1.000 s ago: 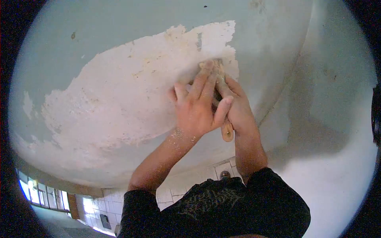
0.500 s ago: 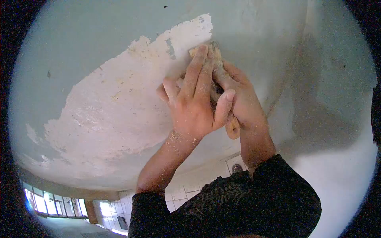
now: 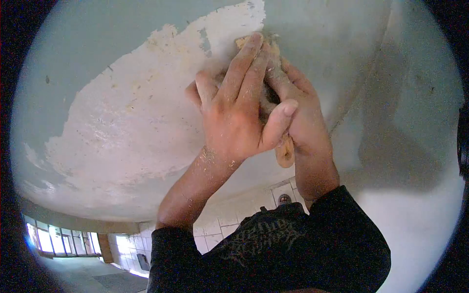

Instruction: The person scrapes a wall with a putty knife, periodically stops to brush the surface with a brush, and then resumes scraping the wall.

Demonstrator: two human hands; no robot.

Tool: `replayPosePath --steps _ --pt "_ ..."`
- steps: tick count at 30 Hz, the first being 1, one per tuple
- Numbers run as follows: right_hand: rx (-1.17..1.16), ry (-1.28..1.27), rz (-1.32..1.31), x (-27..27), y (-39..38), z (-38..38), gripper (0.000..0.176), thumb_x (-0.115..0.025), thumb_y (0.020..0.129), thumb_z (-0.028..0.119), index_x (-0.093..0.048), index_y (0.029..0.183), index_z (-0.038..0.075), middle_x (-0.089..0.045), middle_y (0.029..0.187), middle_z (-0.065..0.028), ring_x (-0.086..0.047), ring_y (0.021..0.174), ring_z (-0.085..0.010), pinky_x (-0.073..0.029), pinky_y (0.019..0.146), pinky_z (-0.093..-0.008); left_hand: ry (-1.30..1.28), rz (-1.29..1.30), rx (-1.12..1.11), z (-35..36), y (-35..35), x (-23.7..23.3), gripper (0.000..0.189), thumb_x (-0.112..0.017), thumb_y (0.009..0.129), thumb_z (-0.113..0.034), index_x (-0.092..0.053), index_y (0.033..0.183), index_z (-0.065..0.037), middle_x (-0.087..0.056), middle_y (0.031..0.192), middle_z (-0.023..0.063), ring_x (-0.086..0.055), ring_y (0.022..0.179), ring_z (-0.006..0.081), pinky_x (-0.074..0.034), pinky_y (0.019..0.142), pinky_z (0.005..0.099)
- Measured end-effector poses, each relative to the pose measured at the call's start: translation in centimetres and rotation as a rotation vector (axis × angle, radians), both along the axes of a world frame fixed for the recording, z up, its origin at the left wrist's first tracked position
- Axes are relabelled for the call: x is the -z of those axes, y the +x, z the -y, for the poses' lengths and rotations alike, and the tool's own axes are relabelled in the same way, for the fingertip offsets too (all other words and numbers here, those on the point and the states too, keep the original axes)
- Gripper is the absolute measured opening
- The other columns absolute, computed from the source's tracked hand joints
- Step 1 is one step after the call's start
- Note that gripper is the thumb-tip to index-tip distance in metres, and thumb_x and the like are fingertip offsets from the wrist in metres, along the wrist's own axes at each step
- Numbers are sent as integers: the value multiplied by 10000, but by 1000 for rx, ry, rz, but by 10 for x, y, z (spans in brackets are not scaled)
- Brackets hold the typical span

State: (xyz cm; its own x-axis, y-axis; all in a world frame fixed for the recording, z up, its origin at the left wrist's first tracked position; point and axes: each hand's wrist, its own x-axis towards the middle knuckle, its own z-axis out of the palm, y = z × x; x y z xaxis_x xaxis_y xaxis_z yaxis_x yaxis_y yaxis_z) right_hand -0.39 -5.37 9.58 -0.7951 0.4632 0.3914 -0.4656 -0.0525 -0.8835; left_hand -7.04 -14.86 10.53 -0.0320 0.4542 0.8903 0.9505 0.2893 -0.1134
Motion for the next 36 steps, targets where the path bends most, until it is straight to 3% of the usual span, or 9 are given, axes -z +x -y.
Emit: replayPosePath --steps 4,6,9,19,22,24,30,33,36 --pt "407 633 -129 9 -2 -5 391 -399 941 334 -518 1176 44 -598 988 -117 -562 927 -214 -449 806 -325 -10 -7 -24 1 3 4 591 -517 765 -535 -596 1071 -36 -515 1251 91 -447 862 282 -287 815 386" --pt "164 125 57 -5 6 2 383 -413 935 317 -514 1183 43 -595 996 -111 -556 942 -210 -445 815 -322 21 -17 7 -3 1 -2 591 -518 764 -538 -598 1066 -37 -515 1251 85 -446 859 286 -289 808 391" --pt "46 -8 30 -14 8 -3 376 -420 927 307 -519 1164 33 -596 992 -110 -556 940 -210 -434 831 -320 32 8 35 -7 3 -7 592 -518 764 -542 -600 1063 -37 -518 1247 74 -445 850 293 -293 789 406" --pt "204 282 -41 -16 3 -12 373 -392 917 295 -526 1119 11 -584 999 -137 -557 909 -255 -428 837 -334 56 3 -31 -9 9 -14 590 -510 776 -536 -598 1074 -34 -520 1245 67 -446 828 285 -295 762 419" --pt "122 -38 16 -34 9 -3 381 -372 920 289 -512 1148 17 -580 1036 -157 -558 950 -281 -426 847 -350 40 4 -49 -8 11 -23 554 -472 806 -435 -513 1209 -58 -484 1276 131 -443 985 363 -293 858 477" --pt "124 247 25 -42 8 -14 383 -367 928 288 -501 1176 28 -579 1051 -150 -559 948 -276 -432 834 -355 24 31 -34 -8 13 -35 537 -475 808 -418 -515 1205 -60 -489 1267 131 -441 986 366 -294 857 480" --pt "216 456 68 -27 4 -21 409 -379 922 304 -492 1206 32 -545 1129 -173 -540 1013 -284 -422 881 -336 101 -6 -18 -10 12 -29 523 -510 788 -431 -558 1139 -46 -527 1211 108 -450 913 331 -295 818 452" --pt "35 61 5 -40 10 -12 389 -377 912 274 -508 1171 17 -545 1136 -192 -536 1038 -302 -418 892 -351 66 55 2 -9 16 -35 476 -494 808 -371 -533 1168 -62 -525 1194 135 -452 966 365 -295 854 480" --pt "179 247 -49 -31 8 -12 368 -375 906 265 -528 1112 0 -574 1080 -189 -553 987 -317 -431 860 -367 82 34 1 -11 16 -30 482 -492 809 -380 -534 1170 -64 -522 1205 132 -457 954 364 -295 855 478"
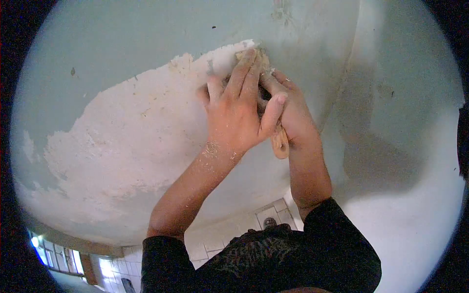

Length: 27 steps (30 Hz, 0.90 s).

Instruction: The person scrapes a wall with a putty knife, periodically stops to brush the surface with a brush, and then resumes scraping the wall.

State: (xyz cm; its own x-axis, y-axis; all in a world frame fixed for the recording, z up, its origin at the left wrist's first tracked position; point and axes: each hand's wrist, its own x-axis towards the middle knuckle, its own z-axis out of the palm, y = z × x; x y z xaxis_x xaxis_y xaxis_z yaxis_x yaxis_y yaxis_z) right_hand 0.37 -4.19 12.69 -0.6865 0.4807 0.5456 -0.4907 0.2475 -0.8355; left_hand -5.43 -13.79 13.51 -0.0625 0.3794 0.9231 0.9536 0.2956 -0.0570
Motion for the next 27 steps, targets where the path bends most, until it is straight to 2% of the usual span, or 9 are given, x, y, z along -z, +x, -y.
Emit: replayPosePath --steps 3,7,10,13,18,20,24,25,27 --pt "37 188 1 0 -10 -18 363 -382 903 273 -540 1070 -7 -591 1038 -178 -563 960 -320 -435 843 -374 18 -5 8 -4 -4 -7 489 -484 814 -392 -532 1176 -67 -511 1234 122 -458 961 368 -291 863 478" --pt "2 118 -55 9 -2 -9 377 -394 910 300 -541 1076 -5 -590 1040 -171 -563 949 -308 -438 832 -368 -43 33 -40 -1 2 4 512 -474 819 -416 -525 1195 -72 -488 1276 113 -458 983 371 -283 878 473" --pt "62 -13 70 26 -1 -4 366 -398 920 295 -542 1072 -5 -596 1036 -157 -563 928 -285 -442 821 -353 -86 72 0 0 5 25 529 -481 814 -425 -518 1207 -73 -491 1270 114 -457 982 371 -283 879 468" --pt "-157 -351 59 12 5 -3 394 -385 928 319 -538 1092 -5 -586 1049 -176 -555 943 -305 -434 833 -370 -63 53 -8 -6 1 6 544 -483 812 -431 -507 1224 -76 -485 1277 115 -458 975 355 -278 873 465" --pt "98 102 -14 17 -1 -17 409 -391 924 338 -551 1069 -9 -591 980 -150 -560 899 -268 -434 796 -372 -31 16 -25 -10 4 8 536 -489 812 -418 -509 1220 -71 -498 1256 120 -458 955 347 -283 867 469" --pt "63 48 30 18 -3 -23 403 -376 928 324 -545 1075 -12 -591 990 -158 -561 911 -282 -432 807 -373 21 -50 -32 -13 -1 18 567 -520 774 -497 -592 1095 -34 -544 1206 65 -459 849 274 -318 757 413" --pt "-98 -77 80 -23 10 -13 425 -319 932 310 -516 1133 -9 -564 1069 -216 -533 992 -372 -406 878 -396 104 -122 -31 -23 -3 -2 569 -526 770 -498 -593 1096 -36 -536 1225 60 -465 844 273 -316 764 402" --pt "43 329 -47 -12 1 -30 426 -348 922 326 -517 1130 -5 -572 1078 -198 -543 993 -349 -409 886 -379 102 -98 -39 -23 -2 -2 565 -526 770 -495 -595 1093 -38 -536 1225 59 -466 850 275 -314 770 402" --pt "87 257 -26 13 -3 -30 430 -349 922 328 -515 1139 -4 -572 1090 -192 -541 1002 -345 -409 887 -376 104 -89 -45 -23 1 3 560 -525 770 -493 -596 1090 -39 -536 1225 58 -468 855 277 -313 777 402"
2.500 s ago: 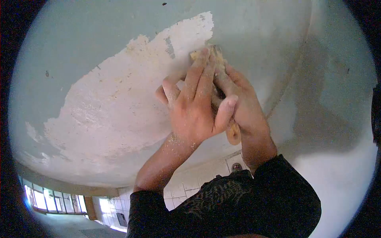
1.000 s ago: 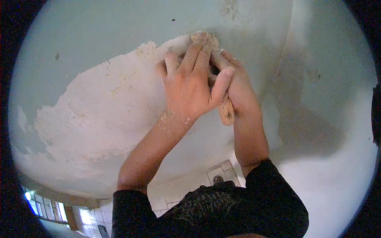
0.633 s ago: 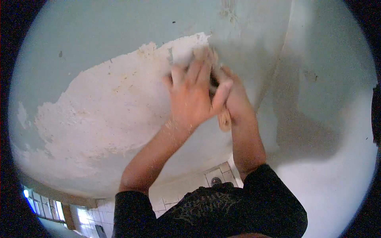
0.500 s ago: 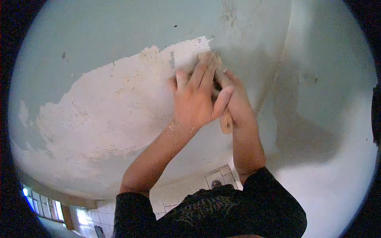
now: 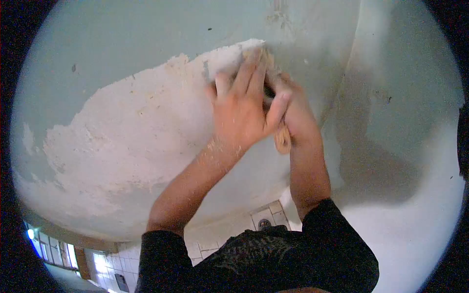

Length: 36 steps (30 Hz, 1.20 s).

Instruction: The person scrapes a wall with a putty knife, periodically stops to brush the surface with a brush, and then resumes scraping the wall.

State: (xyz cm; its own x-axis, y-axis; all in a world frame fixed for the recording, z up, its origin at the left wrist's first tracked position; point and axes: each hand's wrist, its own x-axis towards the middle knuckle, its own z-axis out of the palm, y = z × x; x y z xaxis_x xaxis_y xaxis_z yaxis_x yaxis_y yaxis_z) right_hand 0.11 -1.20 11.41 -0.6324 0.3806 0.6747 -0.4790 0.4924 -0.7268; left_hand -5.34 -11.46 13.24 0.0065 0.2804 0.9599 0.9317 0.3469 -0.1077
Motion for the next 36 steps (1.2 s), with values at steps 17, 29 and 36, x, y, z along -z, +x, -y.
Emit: replayPosePath --steps 17,29,36 --pt "-94 -201 280 12 28 -10 397 -365 921 278 -510 1139 -19 -580 1049 -191 -550 976 -299 -416 879 -347 -153 55 22 -8 5 23 565 -532 777 -459 -561 1135 -23 -536 1204 89 -460 879 304 -301 774 430" --pt "-62 -555 803 129 47 2 504 -488 868 455 -502 1139 31 -600 927 -132 -565 754 -210 -472 697 -327 -417 255 -66 31 20 148 520 -586 772 -423 -563 1137 -53 -467 1286 71 -468 884 296 -337 719 444" --pt "-423 -574 1260 365 75 -47 216 -579 848 275 -495 835 76 -420 574 21 -390 438 -85 -359 398 -254 -545 813 15 117 3 289 355 -548 833 -355 -590 1066 -90 -532 1149 110 -487 1021 347 -382 866 481"
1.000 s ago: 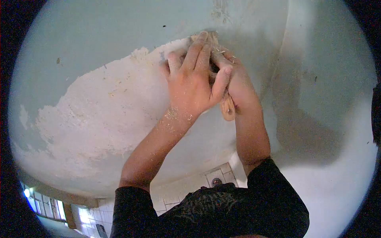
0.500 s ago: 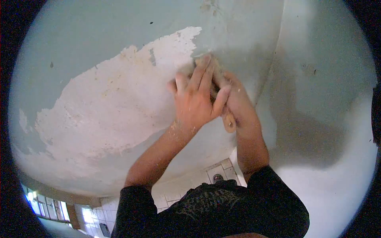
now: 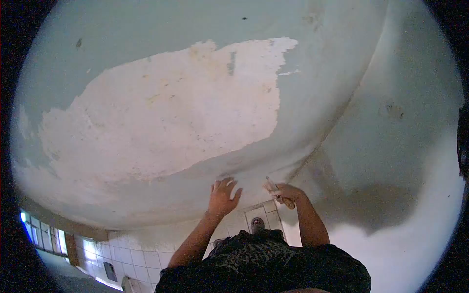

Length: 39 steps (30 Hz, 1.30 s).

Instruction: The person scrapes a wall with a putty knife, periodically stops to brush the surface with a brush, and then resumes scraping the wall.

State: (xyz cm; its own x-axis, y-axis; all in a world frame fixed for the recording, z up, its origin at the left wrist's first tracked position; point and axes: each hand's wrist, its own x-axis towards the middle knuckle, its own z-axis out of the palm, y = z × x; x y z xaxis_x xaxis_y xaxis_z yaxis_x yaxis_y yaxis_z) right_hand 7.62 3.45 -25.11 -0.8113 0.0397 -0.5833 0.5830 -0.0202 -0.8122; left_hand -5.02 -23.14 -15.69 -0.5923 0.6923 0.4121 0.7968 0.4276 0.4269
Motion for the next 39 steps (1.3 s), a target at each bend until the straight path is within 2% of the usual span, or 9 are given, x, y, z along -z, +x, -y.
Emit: replayPosePath --steps 4,6,13,17,21,25,28,37,39 --pt "94 120 266 268 102 -63 361 -604 744 416 -614 717 56 -567 613 -85 -533 534 -207 -429 462 -390 -575 359 -63 98 -25 138 379 -438 876 -386 -623 1014 -86 -596 1038 185 -558 974 366 -436 827 510" --pt "-330 -415 -494 418 222 -95 263 -608 761 321 -630 781 60 -572 607 -135 -545 557 -233 -453 504 -409 -885 550 -210 170 -27 243 517 -414 846 -463 -594 1067 -32 -551 1157 206 -524 1070 371 -394 913 520" --pt "-141 344 -178 250 199 9 283 -631 768 325 -589 766 45 -507 548 -119 -427 367 -223 -370 340 -397 -810 477 50 400 109 420 327 -515 833 -370 -622 825 -61 -634 768 167 -608 759 324 -474 631 434" --pt "223 254 428 238 142 27 129 -589 751 151 -551 727 29 -528 579 -117 -517 437 -240 -429 369 -410 -728 579 65 464 142 411 268 -512 822 -315 -609 823 -65 -631 755 158 -609 725 320 -472 601 444" --pt "299 -112 -61 287 96 18 162 -604 741 222 -578 766 64 -504 534 -90 -530 466 -216 -421 379 -372 -610 705 52 463 136 417 191 -508 807 -241 -592 819 -70 -627 739 146 -611 679 314 -469 562 459" --pt "391 359 199 21 23 108 428 -591 770 91 -427 1160 28 -555 680 -133 -520 448 -229 -435 365 -395 -494 858 -7 421 77 446 119 -505 791 -168 -575 816 -75 -623 722 135 -612 634 309 -466 523 473" --pt "468 364 -16 90 30 98 405 -568 788 120 -429 1157 26 -533 647 -104 -482 411 -187 -398 326 -347 -557 957 -79 410 30 458 286 -462 865 -293 -648 928 -85 -658 856 102 -582 894 294 -406 829 464" --pt "346 532 585 173 141 154 219 -571 771 211 -599 906 40 -605 763 -155 -582 662 -279 -461 604 -424 -466 207 126 434 36 438 179 -488 818 -193 -599 745 -73 -602 626 132 -608 609 272 -475 532 408" --pt "333 512 734 295 247 141 219 -571 764 212 -625 894 44 -634 827 -178 -615 745 -308 -484 688 -439 -888 276 164 453 67 426 379 -613 739 -244 -598 1069 -59 -637 908 113 -603 837 201 -476 715 347"
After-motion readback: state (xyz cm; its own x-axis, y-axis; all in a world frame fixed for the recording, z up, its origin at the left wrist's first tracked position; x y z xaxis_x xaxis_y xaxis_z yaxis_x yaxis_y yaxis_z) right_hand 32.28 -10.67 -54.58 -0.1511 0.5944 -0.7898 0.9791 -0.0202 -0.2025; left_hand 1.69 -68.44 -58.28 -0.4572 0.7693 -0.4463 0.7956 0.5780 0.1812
